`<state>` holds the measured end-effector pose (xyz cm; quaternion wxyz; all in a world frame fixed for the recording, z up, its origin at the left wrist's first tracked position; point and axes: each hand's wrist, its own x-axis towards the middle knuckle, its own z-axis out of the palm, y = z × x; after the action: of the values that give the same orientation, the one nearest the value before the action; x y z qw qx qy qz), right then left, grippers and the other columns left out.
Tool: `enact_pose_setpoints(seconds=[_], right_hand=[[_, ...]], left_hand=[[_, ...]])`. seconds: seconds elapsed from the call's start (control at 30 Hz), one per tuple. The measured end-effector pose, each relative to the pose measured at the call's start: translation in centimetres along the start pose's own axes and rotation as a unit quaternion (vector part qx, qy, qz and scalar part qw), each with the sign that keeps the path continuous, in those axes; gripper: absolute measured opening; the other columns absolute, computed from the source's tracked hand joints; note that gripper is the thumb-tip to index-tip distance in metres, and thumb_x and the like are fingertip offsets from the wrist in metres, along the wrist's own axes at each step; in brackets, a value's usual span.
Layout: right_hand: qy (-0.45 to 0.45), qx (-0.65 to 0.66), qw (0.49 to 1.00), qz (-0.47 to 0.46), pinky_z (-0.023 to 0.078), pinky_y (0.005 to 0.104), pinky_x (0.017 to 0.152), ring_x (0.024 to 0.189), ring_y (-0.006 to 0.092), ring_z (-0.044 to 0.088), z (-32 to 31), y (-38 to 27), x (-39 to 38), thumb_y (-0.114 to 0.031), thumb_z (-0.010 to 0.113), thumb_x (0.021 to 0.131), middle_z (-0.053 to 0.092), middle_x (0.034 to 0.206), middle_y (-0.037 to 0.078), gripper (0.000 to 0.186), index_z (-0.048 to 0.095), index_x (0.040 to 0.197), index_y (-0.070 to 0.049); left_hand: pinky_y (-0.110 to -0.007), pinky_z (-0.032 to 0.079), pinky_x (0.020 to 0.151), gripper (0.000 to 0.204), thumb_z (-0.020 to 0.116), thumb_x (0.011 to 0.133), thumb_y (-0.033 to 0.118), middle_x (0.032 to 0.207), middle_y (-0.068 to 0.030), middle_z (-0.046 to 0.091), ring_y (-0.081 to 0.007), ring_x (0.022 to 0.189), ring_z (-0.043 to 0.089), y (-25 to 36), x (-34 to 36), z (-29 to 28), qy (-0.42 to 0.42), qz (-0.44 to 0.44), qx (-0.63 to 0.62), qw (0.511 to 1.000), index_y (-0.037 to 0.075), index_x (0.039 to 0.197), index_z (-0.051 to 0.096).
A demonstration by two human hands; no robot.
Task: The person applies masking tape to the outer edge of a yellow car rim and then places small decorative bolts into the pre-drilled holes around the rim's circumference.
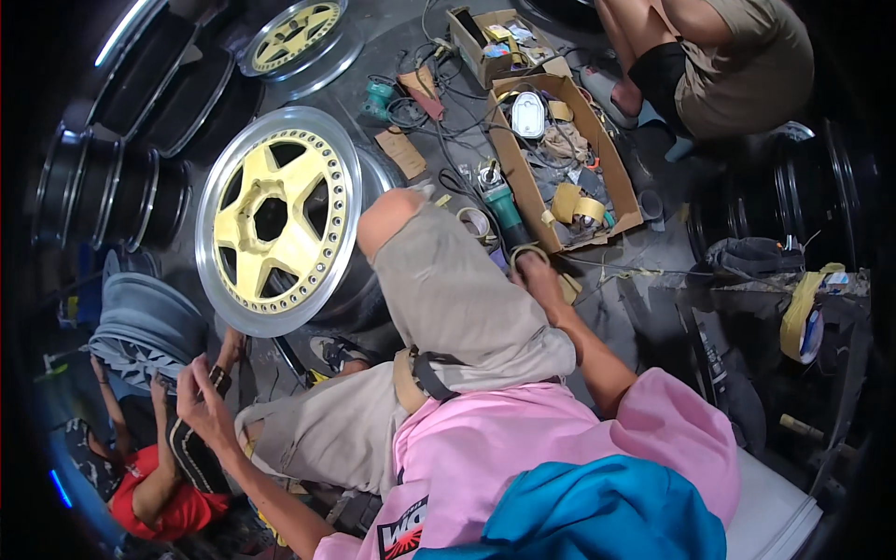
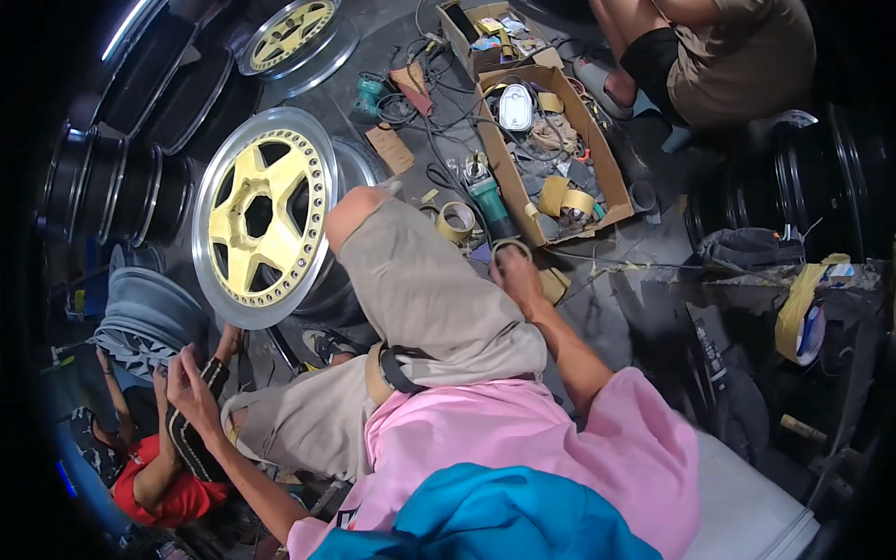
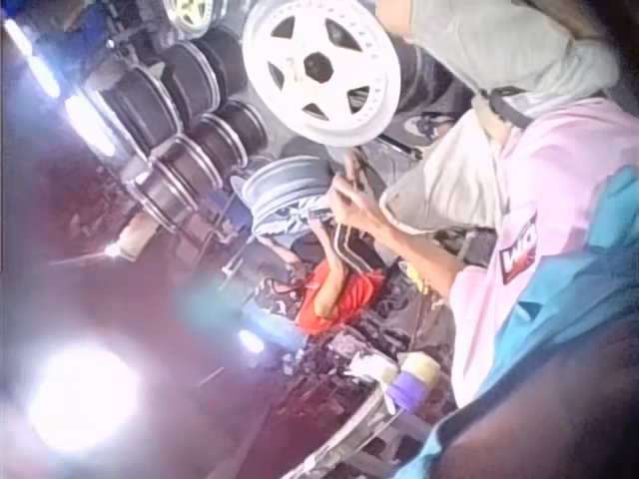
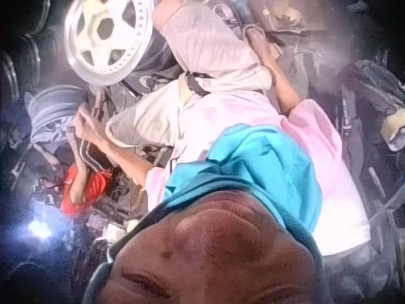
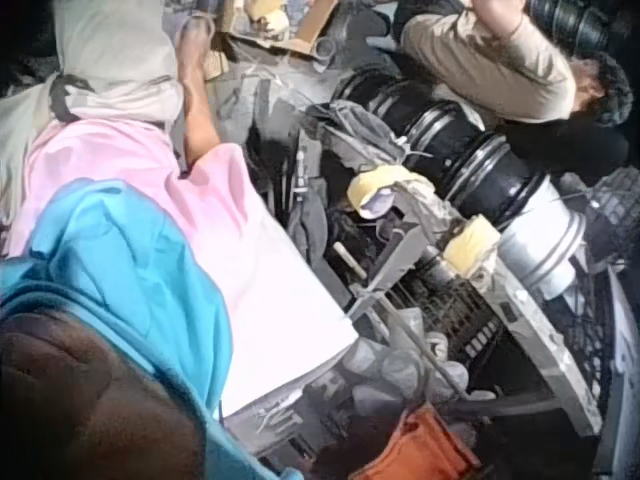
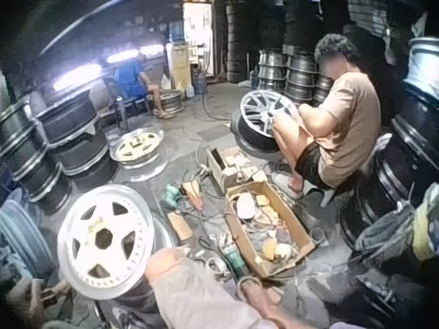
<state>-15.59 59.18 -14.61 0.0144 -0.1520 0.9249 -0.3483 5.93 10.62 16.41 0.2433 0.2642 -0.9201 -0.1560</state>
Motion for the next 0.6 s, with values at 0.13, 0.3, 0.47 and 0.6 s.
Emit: enact_pose_setpoints(seconds=[0.13,0.3,0.47,0.6], right_hand=[[-0.086,-0.044,0.995,-0.007,0.053,0.0537,0.078,0.093,0.0440,0.065,4.3,1.4,-0.2,-0.020,0.072,0.089,0.061,0.100,0.021,0.023,0.063,0.102,-0.003],[-0.007,-0.047,0.997,-0.060,0.053,0.0524,0.078,0.094,0.0418,0.064,6.2,3.7,4.2,-0.016,0.073,0.087,0.061,0.102,0.020,0.021,0.063,0.102,-0.004],[0.076,-0.056,0.987,-0.130,0.049,0.0499,0.087,0.106,0.0410,0.058,3.1,1.0,11.7,-0.013,0.074,0.086,0.058,0.106,0.020,0.025,0.061,0.104,-0.001],[0.045,-0.025,0.990,-0.133,0.049,0.0484,0.090,0.106,0.0381,0.058,5.9,0.0,15.2,-0.013,0.075,0.083,0.059,0.105,0.017,0.027,0.065,0.105,-0.002]], left_hand=[[-0.029,0.051,0.080,0.030,0.057,0.108,0.019,0.091,-0.0095,0.070,-0.0160,0.085,0.064,-1.9,-2.3,-2.7,0.042,-0.053,0.013,0.998,-0.008,0.106,0.069],[-0.031,0.049,0.080,0.040,0.055,0.109,0.031,0.091,-0.0074,0.071,-0.0164,0.084,0.062,-4.9,-8.8,-1.5,0.139,-0.180,0.038,0.973,-0.006,0.103,0.071],[-0.031,0.047,0.078,0.042,0.056,0.109,0.033,0.085,-0.0047,0.067,-0.0146,0.081,0.058,-3.4,-10.0,-1.0,0.187,-0.236,0.021,0.953,-0.004,0.100,0.072],[-0.030,0.047,0.079,0.044,0.056,0.109,0.035,0.085,-0.0046,0.065,-0.0144,0.082,0.057,-4.6,-10.3,-1.2,0.171,-0.233,0.043,0.956,-0.005,0.098,0.070]])
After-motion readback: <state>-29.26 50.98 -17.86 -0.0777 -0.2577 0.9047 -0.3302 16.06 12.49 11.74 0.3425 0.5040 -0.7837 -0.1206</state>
